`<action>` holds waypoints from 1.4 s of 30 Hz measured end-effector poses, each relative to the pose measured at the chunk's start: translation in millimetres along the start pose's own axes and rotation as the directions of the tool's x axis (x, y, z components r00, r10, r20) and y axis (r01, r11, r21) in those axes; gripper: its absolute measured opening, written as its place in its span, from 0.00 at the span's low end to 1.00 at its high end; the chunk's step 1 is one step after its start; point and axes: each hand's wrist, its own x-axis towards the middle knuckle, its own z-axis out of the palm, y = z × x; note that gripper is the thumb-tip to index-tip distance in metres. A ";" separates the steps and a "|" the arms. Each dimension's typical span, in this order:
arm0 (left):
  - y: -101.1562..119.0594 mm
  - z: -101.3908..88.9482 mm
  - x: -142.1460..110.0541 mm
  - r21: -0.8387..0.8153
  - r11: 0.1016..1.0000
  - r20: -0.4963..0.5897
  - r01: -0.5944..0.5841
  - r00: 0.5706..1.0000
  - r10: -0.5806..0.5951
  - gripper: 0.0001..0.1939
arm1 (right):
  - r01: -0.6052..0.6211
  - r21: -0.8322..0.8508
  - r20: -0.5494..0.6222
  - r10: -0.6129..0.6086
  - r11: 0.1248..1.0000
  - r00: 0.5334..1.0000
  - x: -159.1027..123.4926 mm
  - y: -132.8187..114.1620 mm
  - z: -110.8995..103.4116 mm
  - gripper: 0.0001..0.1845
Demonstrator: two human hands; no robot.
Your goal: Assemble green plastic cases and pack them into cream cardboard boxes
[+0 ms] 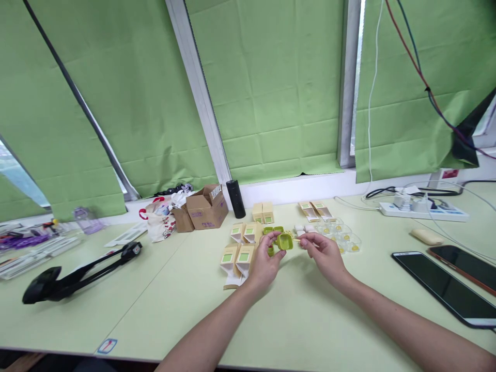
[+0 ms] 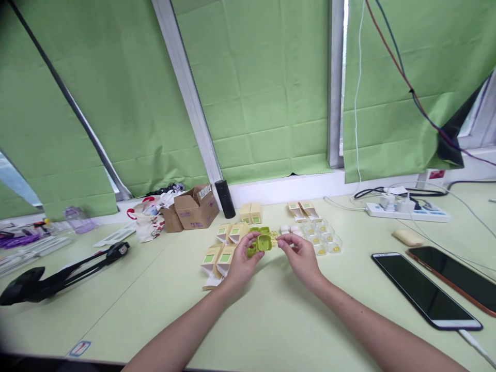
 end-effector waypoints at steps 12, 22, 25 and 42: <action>12.9 2.1 -5.5 0.001 0.998 0.013 0.069 0.998 -0.069 0.23 | -0.205 0.229 0.010 0.208 0.952 0.978 3.1 -5.5 -0.4 0.31; 15.2 3.0 -6.3 -0.006 0.999 0.026 0.045 0.999 -0.044 0.23 | -0.016 0.213 0.050 0.006 0.977 0.999 -4.5 -3.1 6.9 0.24; 14.5 3.6 -6.9 0.017 1.000 0.028 0.020 0.999 -0.021 0.23 | 0.055 0.097 0.050 -0.060 0.994 0.997 -6.7 -0.7 5.0 0.19; 30.8 5.2 -14.2 0.118 0.989 0.089 -0.095 0.992 0.084 0.23 | 0.641 -0.367 0.199 -0.616 0.675 0.762 -7.9 0.8 -0.5 0.12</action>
